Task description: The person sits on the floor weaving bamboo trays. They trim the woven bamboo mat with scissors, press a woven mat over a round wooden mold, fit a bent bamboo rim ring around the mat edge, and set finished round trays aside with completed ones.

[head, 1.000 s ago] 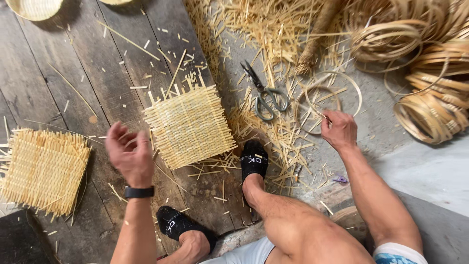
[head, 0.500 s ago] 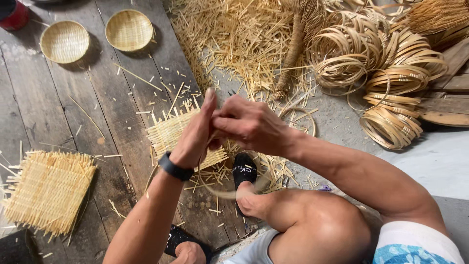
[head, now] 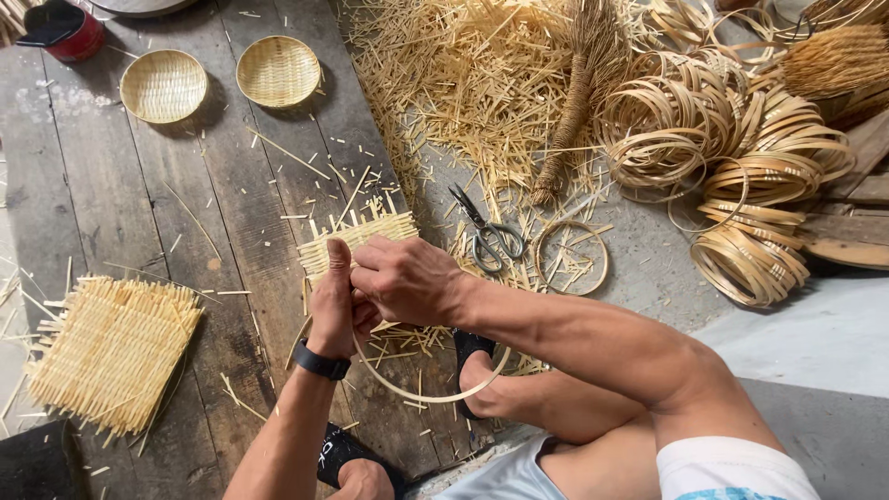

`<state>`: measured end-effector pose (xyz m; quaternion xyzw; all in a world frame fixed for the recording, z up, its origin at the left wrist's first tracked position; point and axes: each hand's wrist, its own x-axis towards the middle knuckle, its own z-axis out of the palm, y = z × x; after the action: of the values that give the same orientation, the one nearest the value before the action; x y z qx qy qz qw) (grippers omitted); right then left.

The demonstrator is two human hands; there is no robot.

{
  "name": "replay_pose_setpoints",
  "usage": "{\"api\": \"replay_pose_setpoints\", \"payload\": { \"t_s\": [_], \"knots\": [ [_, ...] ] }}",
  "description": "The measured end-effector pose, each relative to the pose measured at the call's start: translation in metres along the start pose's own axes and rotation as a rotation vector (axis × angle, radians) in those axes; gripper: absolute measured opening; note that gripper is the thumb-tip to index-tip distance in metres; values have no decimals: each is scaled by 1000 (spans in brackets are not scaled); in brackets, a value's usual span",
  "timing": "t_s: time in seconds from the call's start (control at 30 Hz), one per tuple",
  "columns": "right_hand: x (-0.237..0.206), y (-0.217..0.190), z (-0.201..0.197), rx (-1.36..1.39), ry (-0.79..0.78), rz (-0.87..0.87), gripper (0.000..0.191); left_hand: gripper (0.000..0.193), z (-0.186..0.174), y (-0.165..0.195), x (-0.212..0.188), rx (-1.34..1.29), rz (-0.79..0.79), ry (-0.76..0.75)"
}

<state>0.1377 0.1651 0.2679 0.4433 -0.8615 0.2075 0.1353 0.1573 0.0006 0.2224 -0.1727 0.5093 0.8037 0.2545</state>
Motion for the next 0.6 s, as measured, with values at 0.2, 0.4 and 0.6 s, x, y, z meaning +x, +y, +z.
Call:
{"api": "replay_pose_setpoints", "payload": {
  "t_s": [0.2, 0.4, 0.6],
  "knots": [
    [10, 44, 14, 389, -66, 299, 25, 54, -25, 5, 21, -100, -27, -83],
    [-26, 75, 22, 1789, 325, 1005, 47, 34, -71, 12, 34, -570, 437, -70],
    [-37, 84, 68, 1907, 279, 995, 42, 31, -97, 17, 50, -443, 56, -66]
  ]
}}
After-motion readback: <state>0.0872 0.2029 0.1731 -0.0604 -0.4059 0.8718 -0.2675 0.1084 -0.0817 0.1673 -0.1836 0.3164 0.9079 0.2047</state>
